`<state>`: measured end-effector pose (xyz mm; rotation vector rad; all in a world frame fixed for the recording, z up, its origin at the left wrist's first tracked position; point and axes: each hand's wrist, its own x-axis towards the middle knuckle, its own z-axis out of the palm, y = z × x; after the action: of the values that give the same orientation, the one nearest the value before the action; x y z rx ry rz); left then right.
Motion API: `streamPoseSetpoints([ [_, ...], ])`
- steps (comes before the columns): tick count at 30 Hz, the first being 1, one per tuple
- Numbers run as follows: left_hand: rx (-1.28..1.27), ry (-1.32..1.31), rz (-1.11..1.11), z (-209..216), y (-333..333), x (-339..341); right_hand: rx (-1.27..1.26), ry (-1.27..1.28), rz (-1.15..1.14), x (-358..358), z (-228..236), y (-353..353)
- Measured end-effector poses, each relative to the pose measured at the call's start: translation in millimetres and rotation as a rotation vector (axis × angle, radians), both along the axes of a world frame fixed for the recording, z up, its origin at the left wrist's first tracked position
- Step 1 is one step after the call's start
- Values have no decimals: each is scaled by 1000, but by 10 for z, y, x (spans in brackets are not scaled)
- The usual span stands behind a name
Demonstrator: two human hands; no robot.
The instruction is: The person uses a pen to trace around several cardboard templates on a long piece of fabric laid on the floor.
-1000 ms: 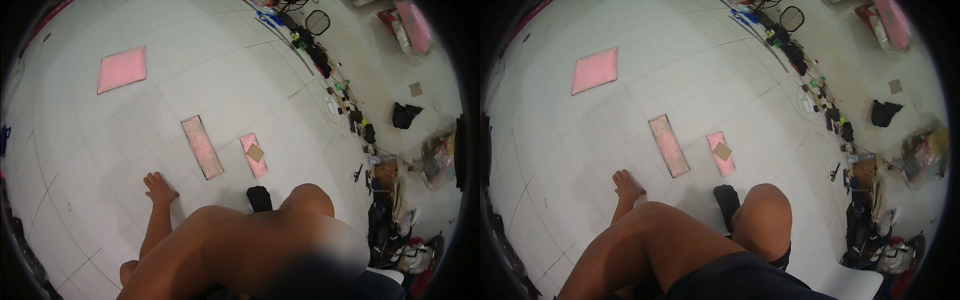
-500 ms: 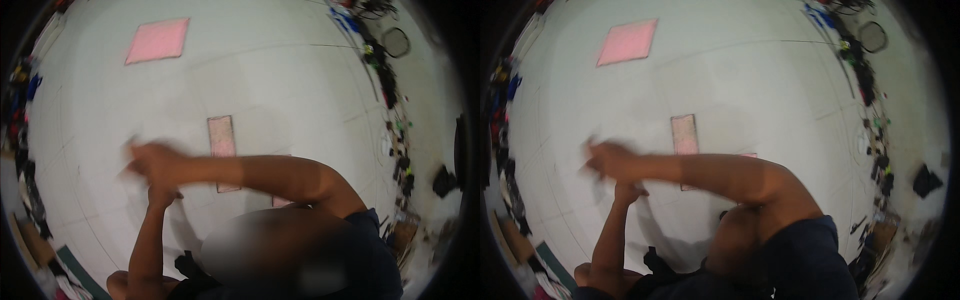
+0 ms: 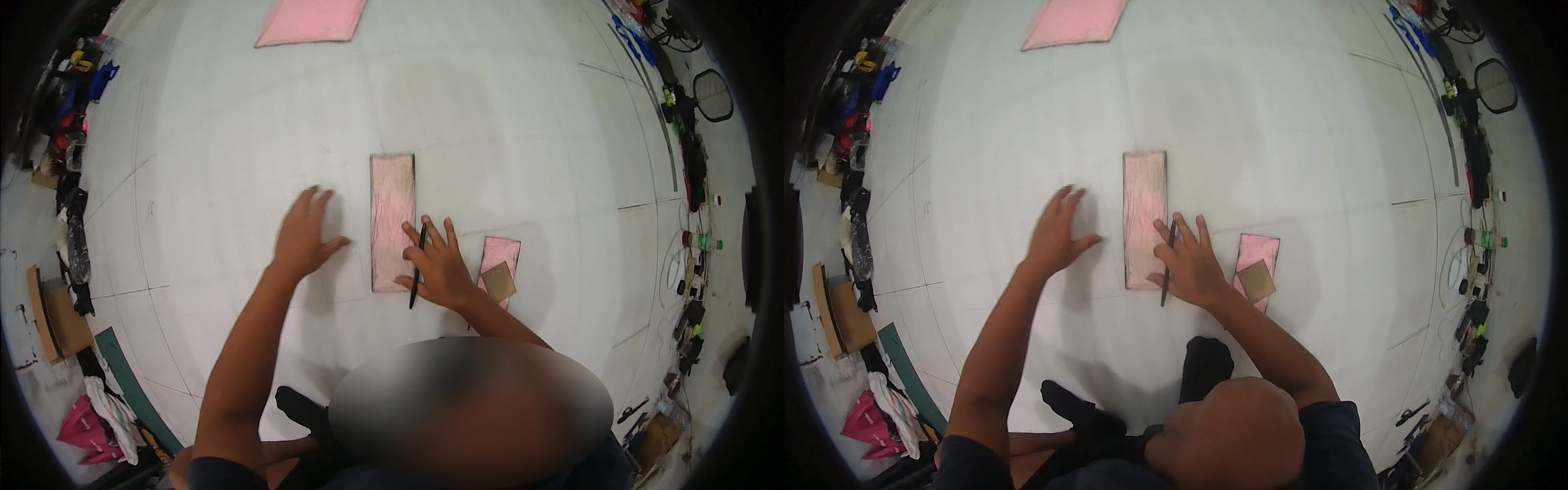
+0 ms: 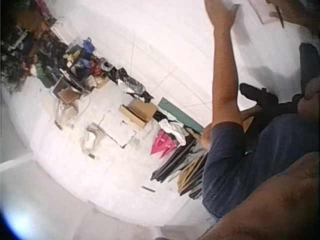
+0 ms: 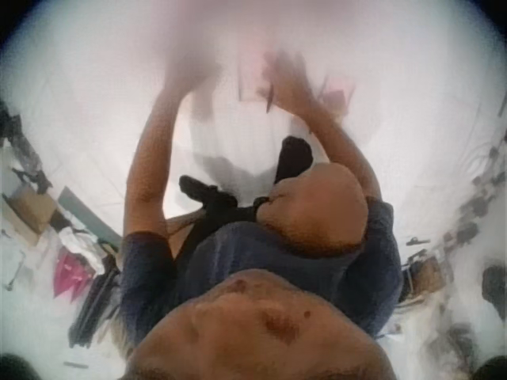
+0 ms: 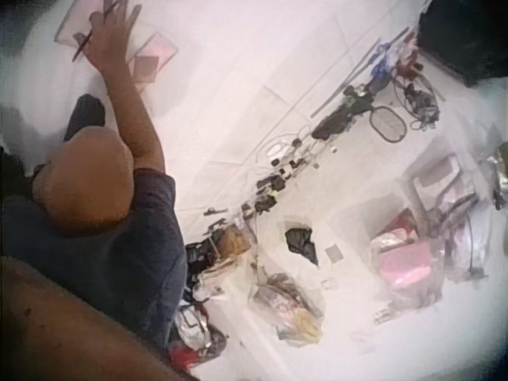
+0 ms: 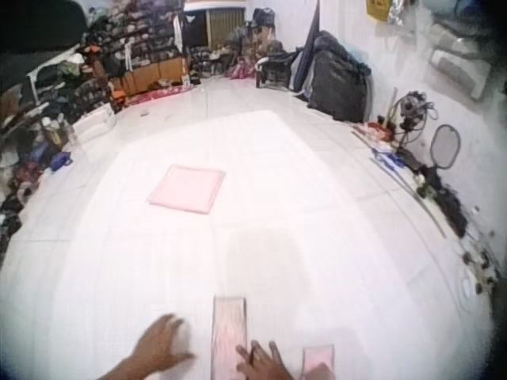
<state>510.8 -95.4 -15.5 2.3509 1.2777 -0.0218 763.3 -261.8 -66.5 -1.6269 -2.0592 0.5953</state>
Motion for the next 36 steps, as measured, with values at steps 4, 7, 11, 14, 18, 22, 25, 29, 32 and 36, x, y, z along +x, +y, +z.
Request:
streamPoseSetpoints([
  [4, -40, 37, -149, -86, 12, 292, -20, -1, 56, -77, 36, -112],
  [7, -22, 173, -215, -86, 23, 367, 32, -9, 39, -118, -14, -116],
  [11, -9, 151, -218, -130, 71, 361, 43, -9, 41, -154, -47, -110],
  [14, -7, 176, -220, -111, 102, 372, 16, -14, 31, -181, -65, -77],
  [18, -6, 226, -253, -52, 130, 400, 5, -23, 27, -190, -44, -41],
  [22, -26, 246, -240, -58, 150, 361, 7, -2, 35, -190, -32, 7],
  [25, -33, 220, -234, -68, 170, 363, 19, 28, 23, -186, -42, 19],
  [29, -42, 239, -213, -48, 189, 411, 28, 47, 0, -185, -56, 15],
  [32, -43, 252, -207, -36, 196, 438, 31, 44, -4, -187, -59, 23],
  [36, -39, 250, -207, -37, 208, 452, 36, 39, -8, -175, -76, 25],
])
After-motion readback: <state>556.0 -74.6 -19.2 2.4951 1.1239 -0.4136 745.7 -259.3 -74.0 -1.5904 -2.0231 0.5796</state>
